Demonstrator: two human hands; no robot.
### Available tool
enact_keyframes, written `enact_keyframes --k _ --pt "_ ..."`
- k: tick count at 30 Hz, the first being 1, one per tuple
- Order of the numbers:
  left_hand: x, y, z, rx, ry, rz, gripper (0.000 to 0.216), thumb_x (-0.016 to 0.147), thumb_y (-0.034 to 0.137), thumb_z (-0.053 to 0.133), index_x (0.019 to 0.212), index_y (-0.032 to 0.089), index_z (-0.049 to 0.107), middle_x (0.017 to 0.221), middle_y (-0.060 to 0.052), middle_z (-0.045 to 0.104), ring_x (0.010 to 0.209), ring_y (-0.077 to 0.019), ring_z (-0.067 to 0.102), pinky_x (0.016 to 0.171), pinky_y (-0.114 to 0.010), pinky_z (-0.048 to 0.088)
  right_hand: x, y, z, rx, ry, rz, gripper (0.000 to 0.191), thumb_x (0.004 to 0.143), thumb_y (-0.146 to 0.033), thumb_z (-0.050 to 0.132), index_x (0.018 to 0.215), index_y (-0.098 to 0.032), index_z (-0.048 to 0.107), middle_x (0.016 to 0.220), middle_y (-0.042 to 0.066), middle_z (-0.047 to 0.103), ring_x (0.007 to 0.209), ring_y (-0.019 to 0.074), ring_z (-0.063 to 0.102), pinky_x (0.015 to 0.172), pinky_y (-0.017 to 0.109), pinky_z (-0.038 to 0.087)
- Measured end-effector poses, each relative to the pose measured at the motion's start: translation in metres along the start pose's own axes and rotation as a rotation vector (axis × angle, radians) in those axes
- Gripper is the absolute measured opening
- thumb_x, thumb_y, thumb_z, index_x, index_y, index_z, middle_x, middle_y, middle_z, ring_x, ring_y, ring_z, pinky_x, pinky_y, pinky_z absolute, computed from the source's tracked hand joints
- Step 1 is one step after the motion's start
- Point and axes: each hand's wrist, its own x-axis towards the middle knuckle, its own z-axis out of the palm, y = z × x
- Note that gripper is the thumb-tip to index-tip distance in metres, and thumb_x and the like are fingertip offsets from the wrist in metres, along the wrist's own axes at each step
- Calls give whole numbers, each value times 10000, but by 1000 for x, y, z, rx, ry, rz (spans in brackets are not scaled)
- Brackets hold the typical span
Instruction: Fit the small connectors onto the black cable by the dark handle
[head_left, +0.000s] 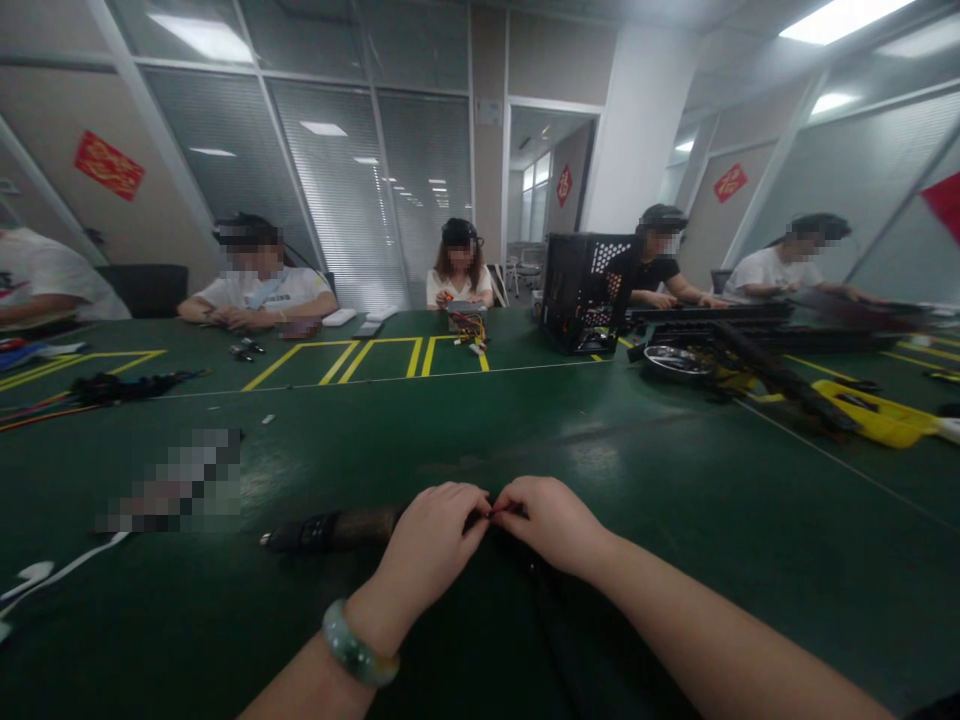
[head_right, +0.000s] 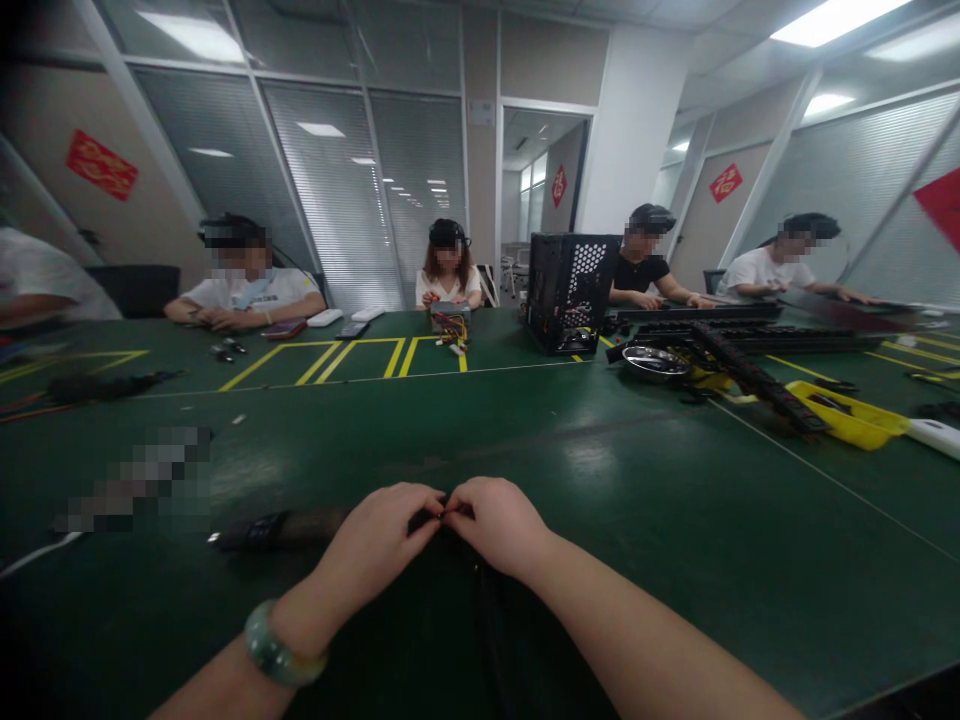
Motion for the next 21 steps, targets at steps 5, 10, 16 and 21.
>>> enact_keyframes --k 5,10,16,21 --pt "-1 2 -2 11 -3 -18 97 861 233 535 934 218 598 955 -24 638 897 -206 585 825 -361 453 -1 -1 -2 -80 -20 -33 163 892 -230 559 947 -223 712 916 23 681 848 163 621 736 228 430" --pt "-2 2 -1 2 8 -33 73 855 231 547 916 220 584 972 -21 633 919 -208 583 836 -362 448 -1 1 -3 -98 0 -60 174 904 -223 533 949 -230 701 912 14 662 823 156 617 721 227 429" --pt "-3 -1 0 -24 21 2 83 840 196 563 910 223 600 1013 -10 638 956 -207 581 875 -370 433 0 0 1 -79 19 -57 183 891 -237 537 937 -227 714 896 19 669 818 160 622 723 234 427" --pt "-3 -2 0 -41 26 13 106 842 194 569 932 222 616 999 -11 646 955 -204 586 897 -370 427 0 0 9 95 15 111 184 857 -278 559 899 -222 729 842 15 710 754 158 642 686 234 436"
